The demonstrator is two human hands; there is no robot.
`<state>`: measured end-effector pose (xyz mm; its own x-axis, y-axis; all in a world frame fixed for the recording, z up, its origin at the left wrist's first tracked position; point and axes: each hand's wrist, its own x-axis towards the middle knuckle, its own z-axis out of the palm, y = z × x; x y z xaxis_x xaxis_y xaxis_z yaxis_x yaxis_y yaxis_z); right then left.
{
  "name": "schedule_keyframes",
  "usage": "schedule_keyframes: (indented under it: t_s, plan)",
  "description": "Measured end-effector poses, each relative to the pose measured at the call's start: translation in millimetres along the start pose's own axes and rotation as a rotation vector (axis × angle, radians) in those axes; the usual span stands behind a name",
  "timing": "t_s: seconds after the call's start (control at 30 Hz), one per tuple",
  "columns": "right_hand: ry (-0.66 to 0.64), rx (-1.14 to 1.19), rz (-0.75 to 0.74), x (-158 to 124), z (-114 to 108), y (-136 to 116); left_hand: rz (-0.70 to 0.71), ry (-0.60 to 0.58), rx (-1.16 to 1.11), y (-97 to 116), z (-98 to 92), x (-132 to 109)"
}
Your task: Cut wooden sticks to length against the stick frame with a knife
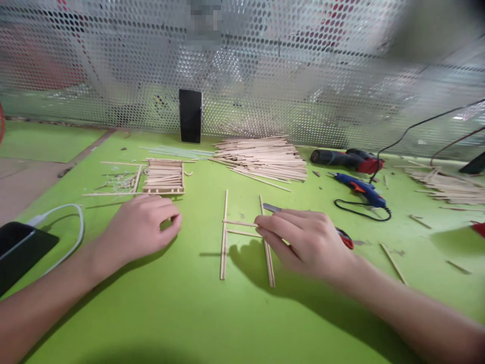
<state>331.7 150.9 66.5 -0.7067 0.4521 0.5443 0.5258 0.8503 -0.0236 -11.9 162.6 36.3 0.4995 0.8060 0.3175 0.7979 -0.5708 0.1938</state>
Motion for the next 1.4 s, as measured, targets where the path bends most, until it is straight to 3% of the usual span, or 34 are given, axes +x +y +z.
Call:
schedule_keyframes:
  t_s: [0.23, 0.33, 0.5, 0.63, 0.77, 1.1, 1.4]
  plan:
    - [-0.094, -0.021, -0.019, 0.2, 0.2, -4.6, -0.189, -0.153, 0.134, -9.9, -0.6, 2.1]
    - [-0.113, -0.033, -0.027, 0.4, 0.9, -6.6, -0.191, -0.143, 0.165, -15.0, 0.5, 0.9]
    - [-0.166, 0.017, -0.037, -0.1, 3.7, -13.6, 0.059, -0.006, -0.136, -0.8, 2.1, -4.1]
    - [-0.215, 0.063, -0.078, 1.1, 5.4, -18.6, 0.273, -0.137, -0.472, 26.7, -0.6, -7.1]
    - [-0.275, 0.08, -0.111, 0.8, 6.7, -17.9, 0.363, -0.211, -0.577, 43.4, -4.5, -7.3]
    - [-0.234, 0.229, -0.117, 5.4, 6.6, -22.6, 0.102, -0.443, -0.971, 53.5, -12.5, -8.6]
    - [-0.235, 0.418, -0.055, 2.4, 9.9, -25.8, -0.176, -0.673, -1.448, 56.0, -7.2, -12.3]
